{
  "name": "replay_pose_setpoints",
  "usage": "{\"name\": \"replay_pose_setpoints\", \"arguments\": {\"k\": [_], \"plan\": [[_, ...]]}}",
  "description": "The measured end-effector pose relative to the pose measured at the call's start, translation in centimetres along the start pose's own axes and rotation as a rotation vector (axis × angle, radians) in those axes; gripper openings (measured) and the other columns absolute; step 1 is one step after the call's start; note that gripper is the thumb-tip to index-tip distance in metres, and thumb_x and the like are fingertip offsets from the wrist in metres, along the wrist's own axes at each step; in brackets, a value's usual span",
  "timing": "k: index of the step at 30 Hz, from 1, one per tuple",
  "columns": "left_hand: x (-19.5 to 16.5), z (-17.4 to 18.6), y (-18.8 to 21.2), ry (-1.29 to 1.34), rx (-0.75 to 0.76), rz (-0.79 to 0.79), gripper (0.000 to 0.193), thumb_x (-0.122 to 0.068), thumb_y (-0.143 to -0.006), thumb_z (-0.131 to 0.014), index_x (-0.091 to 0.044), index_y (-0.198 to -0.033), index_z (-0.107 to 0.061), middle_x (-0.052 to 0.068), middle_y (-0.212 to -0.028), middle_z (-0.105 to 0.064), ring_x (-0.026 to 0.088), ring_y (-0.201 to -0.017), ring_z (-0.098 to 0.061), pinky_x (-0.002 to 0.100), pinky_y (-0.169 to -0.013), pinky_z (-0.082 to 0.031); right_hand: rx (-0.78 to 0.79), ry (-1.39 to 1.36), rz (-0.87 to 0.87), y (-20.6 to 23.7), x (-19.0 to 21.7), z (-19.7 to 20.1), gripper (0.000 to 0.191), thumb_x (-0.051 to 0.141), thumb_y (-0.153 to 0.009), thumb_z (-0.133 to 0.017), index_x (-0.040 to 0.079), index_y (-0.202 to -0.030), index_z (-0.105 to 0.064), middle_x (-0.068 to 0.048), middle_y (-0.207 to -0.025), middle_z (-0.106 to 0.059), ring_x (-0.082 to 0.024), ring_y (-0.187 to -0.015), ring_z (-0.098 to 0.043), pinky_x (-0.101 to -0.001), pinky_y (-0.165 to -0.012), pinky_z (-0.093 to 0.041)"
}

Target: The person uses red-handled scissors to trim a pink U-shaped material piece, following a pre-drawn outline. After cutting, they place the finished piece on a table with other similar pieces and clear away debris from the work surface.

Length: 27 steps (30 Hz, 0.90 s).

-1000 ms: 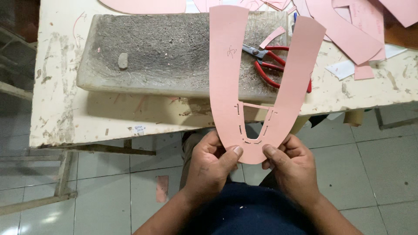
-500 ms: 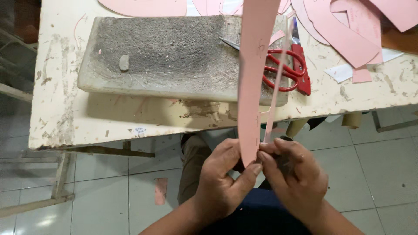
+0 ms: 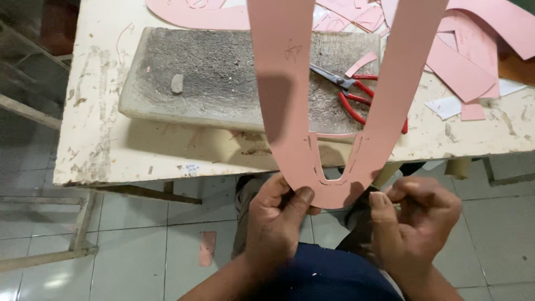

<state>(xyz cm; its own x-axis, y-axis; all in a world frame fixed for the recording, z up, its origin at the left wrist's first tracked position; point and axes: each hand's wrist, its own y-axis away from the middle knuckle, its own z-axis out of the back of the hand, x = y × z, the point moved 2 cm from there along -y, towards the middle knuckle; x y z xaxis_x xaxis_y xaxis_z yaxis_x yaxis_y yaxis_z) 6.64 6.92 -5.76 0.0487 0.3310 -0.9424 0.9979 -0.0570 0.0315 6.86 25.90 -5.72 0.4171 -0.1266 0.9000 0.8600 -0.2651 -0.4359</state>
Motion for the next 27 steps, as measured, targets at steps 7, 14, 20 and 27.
{"name": "replay_pose_setpoints", "arguments": {"k": [7,14,20,27], "plan": [[0.0,0.0,-1.2,0.114,0.008,0.04,0.061,-0.008,-0.101,-0.06,-0.004,-0.157,-0.038,0.013,-0.123,-0.065,0.019,-0.104,-0.065,0.036,-0.087,-0.057,0.205,-0.075,-0.31,1.1,0.1,-0.8,0.023,0.0,-0.094,-0.069,-0.002,-0.116,-0.062,-0.011,-0.101,-0.073,-0.013,-0.088,-0.071,-0.026,-0.077,-0.059],[-1.5,-0.1,0.6,-0.218,0.164,-0.096,0.054,-0.016,-0.106,-0.058,0.003,-0.151,-0.036,0.013,-0.14,-0.056,0.026,-0.126,-0.06,0.038,-0.105,-0.053,0.444,0.46,0.468,-0.1,1.9,-2.5,0.029,0.001,-0.083,-0.076,-0.005,-0.111,-0.073,-0.012,-0.099,-0.066,-0.016,-0.081,-0.068,-0.0277,-0.066,-0.056],[-1.0,0.4,-0.1,0.116,0.039,0.108,0.035,-0.02,-0.105,-0.052,0.007,-0.126,-0.06,0.015,-0.119,-0.069,0.023,-0.11,-0.069,0.035,-0.097,-0.059,0.376,0.248,0.103,0.6,0.6,-2.3,0.015,-0.003,-0.092,-0.067,0.001,-0.106,-0.07,-0.01,-0.106,-0.068,-0.009,-0.072,-0.066,-0.0231,-0.059,-0.053],[-0.9,1.1,-0.2,-0.041,0.087,0.057,0.029,-0.015,-0.104,-0.053,0.009,-0.115,-0.067,0.014,-0.105,-0.073,0.02,-0.096,-0.071,0.034,-0.087,-0.061,0.182,-0.252,-0.51,0.1,-2.4,-1.4,0.027,0.007,-0.1,-0.056,-0.001,-0.126,-0.057,-0.01,-0.105,-0.068,-0.014,-0.09,-0.064,-0.0312,-0.081,-0.054]]}}
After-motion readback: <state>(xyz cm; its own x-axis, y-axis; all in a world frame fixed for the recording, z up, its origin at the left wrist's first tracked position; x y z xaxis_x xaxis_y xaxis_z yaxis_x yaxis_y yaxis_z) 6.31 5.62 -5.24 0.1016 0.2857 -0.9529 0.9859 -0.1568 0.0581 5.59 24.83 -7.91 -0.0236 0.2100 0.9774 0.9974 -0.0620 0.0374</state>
